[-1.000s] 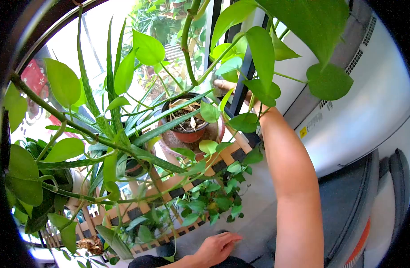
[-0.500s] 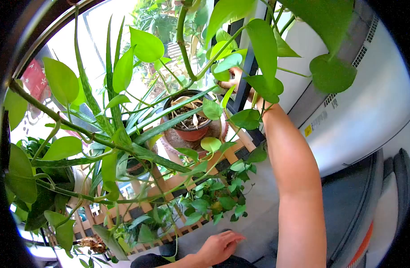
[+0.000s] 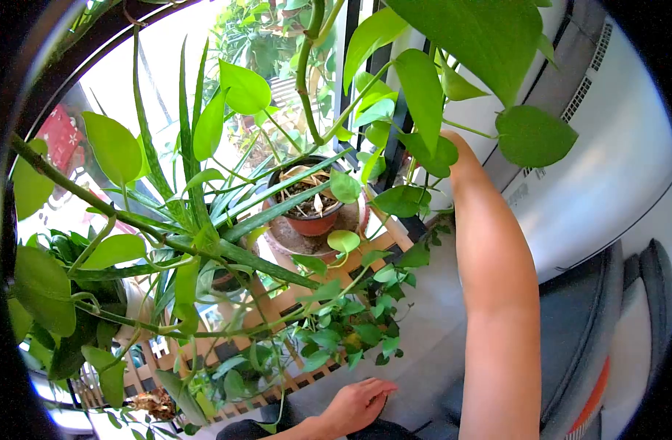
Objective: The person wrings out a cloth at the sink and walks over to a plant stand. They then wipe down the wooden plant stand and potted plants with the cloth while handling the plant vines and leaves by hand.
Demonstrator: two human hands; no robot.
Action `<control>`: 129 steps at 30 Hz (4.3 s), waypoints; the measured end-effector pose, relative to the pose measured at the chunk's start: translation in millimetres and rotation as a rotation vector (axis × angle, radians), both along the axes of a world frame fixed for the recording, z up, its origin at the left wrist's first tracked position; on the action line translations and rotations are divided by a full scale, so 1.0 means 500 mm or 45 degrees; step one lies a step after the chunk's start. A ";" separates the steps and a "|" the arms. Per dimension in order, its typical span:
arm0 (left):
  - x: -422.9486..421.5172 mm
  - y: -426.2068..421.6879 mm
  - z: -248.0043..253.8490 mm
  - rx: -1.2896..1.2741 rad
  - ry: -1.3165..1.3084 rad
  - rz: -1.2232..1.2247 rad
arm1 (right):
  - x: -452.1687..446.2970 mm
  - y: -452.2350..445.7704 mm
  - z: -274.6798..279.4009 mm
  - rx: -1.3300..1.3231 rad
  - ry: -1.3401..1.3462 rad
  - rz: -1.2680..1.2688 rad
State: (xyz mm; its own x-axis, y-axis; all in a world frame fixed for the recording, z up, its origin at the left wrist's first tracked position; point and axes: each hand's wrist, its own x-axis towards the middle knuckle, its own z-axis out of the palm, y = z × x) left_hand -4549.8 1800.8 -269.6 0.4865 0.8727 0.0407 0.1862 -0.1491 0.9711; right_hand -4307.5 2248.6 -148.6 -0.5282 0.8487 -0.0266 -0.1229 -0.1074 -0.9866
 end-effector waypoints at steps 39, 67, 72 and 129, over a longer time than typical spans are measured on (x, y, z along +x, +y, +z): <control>-0.013 -0.020 0.019 0.063 0.017 0.014 | -0.022 -0.156 0.056 0.176 -1.509 -0.138; -0.015 -0.020 0.049 0.082 -0.064 0.219 | -0.151 -0.579 0.033 0.663 -0.727 -0.921; -0.013 -0.027 0.044 0.065 -0.049 0.195 | -0.233 -0.550 -0.020 1.380 -1.340 -0.930; -0.021 -0.025 0.037 0.186 0.046 0.110 | -0.193 -0.588 0.051 1.180 -1.466 -0.043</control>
